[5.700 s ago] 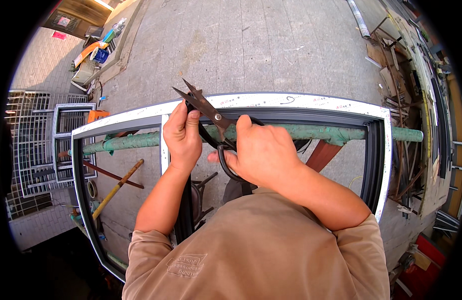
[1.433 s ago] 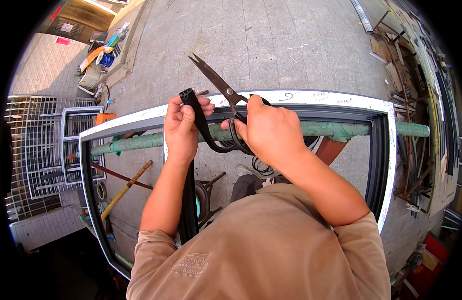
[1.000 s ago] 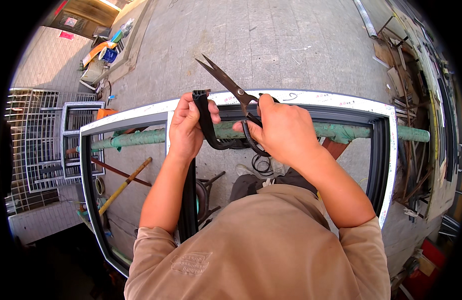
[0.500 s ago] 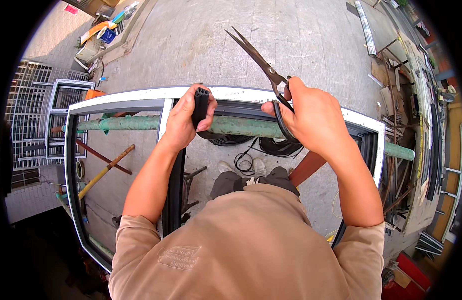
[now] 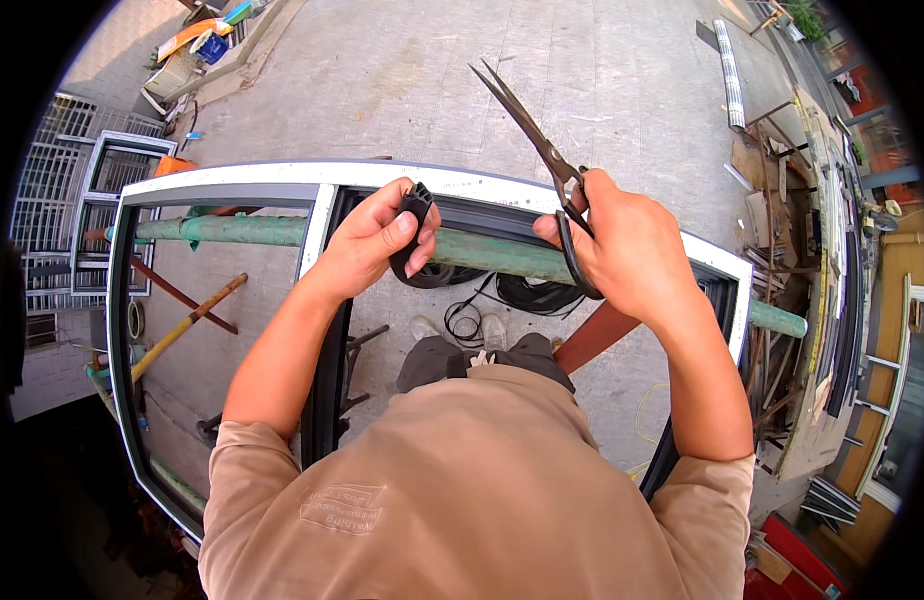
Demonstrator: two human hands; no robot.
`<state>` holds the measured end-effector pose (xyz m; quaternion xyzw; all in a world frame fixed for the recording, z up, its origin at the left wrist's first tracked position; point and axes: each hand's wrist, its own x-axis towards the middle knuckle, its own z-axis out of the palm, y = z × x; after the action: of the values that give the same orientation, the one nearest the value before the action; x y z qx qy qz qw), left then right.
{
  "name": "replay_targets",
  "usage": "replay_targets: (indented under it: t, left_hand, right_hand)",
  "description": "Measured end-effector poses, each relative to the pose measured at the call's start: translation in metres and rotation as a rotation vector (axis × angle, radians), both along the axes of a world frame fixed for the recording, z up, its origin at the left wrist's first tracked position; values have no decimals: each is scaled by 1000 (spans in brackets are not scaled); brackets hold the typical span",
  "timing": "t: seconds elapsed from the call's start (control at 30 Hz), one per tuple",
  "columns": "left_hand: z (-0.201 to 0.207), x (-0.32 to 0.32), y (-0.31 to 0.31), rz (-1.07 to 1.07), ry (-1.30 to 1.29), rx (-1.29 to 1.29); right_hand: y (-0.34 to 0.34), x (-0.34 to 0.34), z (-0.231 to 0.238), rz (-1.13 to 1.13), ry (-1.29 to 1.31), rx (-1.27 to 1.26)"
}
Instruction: The person applies sealant to a window frame using a caulking gun and then trims a length of black rubber stripping with shears.
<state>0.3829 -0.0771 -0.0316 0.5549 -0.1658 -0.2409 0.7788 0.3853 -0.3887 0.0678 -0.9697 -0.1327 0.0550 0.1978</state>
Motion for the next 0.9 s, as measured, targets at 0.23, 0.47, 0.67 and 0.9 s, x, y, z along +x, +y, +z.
replay_targets:
  t: [0.23,0.47,0.67,0.9]
  left_hand:
    - [5,-1,2,-128,-43,114]
    - [16,0,11,-345,83,61]
    - [21,3,20,-488,140,80]
    - [13,3,25,-587,128,31]
  right_hand:
    - [-18,2,7,253,40,-105]
    - [-29,-1,10,518,-21,-155]
    - [-30,5,-5,759,-156,-145]
    - [-18,13,-5,888,-175,-171]
